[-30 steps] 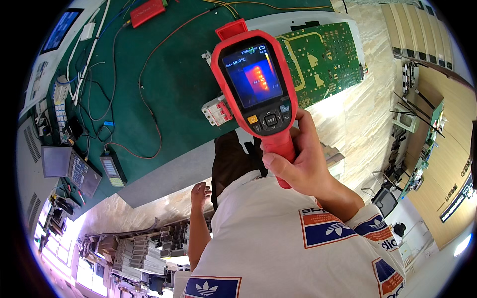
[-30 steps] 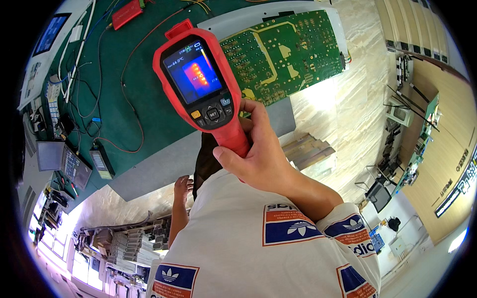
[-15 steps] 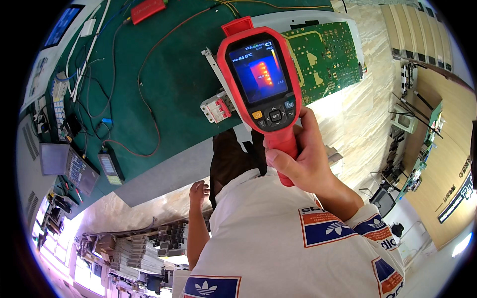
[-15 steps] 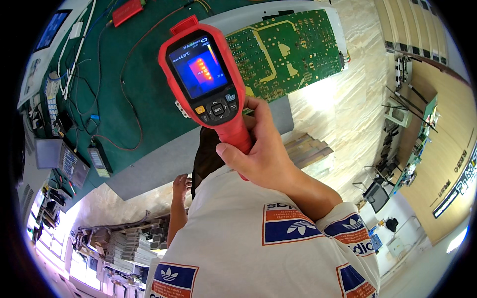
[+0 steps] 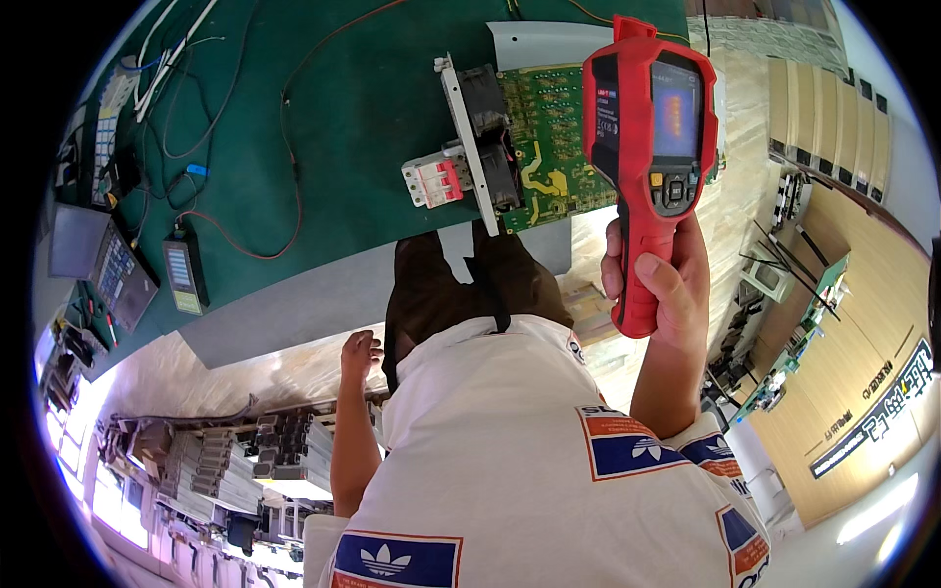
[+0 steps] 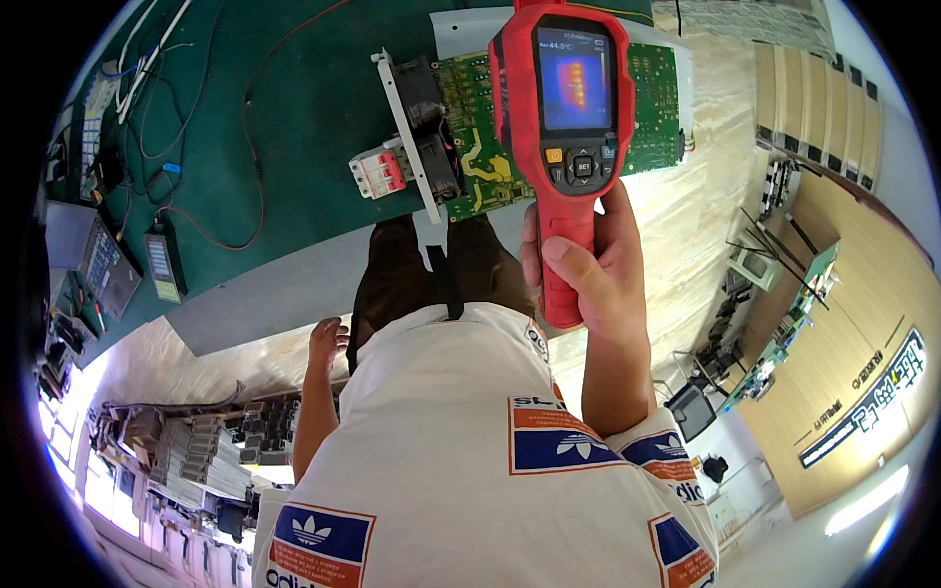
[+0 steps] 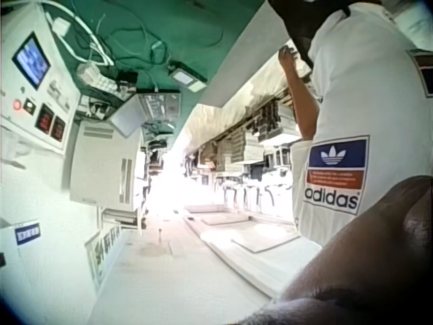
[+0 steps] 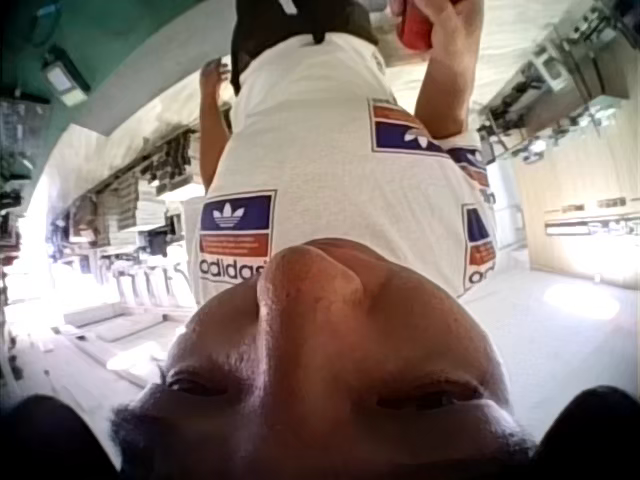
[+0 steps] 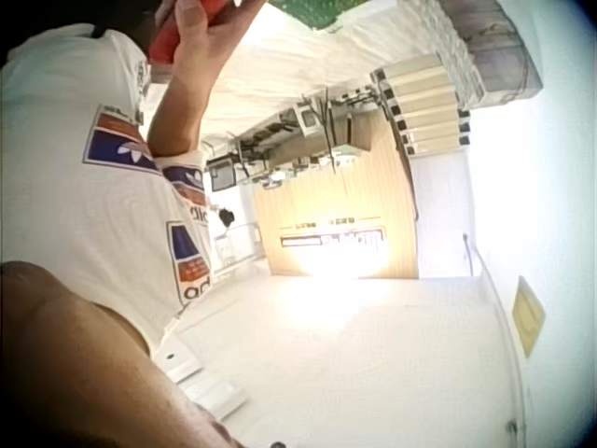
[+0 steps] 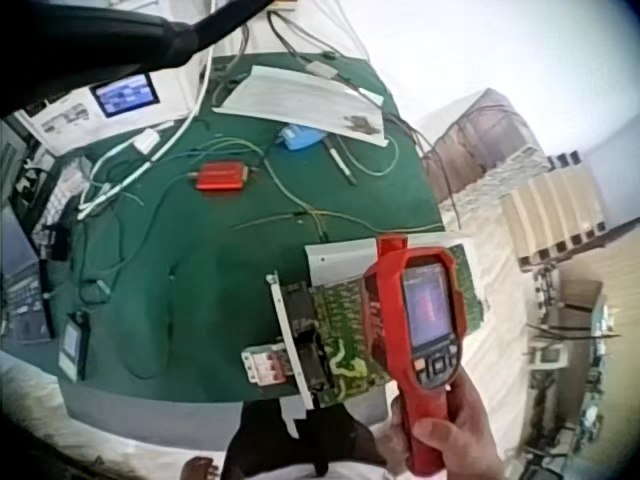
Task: The person presses buttons on a handheld testing device, picks up a thermal imaging camera to scan a large circuit board on a workbench, and sets the camera down.
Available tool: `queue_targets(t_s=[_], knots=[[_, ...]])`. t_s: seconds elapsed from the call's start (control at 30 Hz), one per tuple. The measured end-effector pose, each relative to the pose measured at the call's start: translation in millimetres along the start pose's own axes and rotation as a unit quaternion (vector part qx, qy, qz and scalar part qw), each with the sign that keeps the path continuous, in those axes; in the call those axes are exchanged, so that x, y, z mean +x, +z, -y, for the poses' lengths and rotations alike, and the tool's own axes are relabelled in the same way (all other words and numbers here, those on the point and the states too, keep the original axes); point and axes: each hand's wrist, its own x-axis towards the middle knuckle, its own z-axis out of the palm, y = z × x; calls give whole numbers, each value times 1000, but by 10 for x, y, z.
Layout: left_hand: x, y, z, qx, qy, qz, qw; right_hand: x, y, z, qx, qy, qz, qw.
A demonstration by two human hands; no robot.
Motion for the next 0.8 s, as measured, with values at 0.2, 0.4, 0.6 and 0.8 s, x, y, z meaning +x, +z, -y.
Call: queue_targets(t_s=[0.2,0.4,0.6,0.8], knots=[[-5,-11,-7,0,-5,0,1000,-35,-26,-10,7,-3,-4,1000],[-46,4,-54,0,-1,0,1000,-61,-26,-70,7,-7,14,1000],[0,-4,-4,4,13,7,1000,-126,37,-206,-3,3,14,1000],[28,6,8,16,17,2,1000,-238,107,-350,-48,36,35,998]])
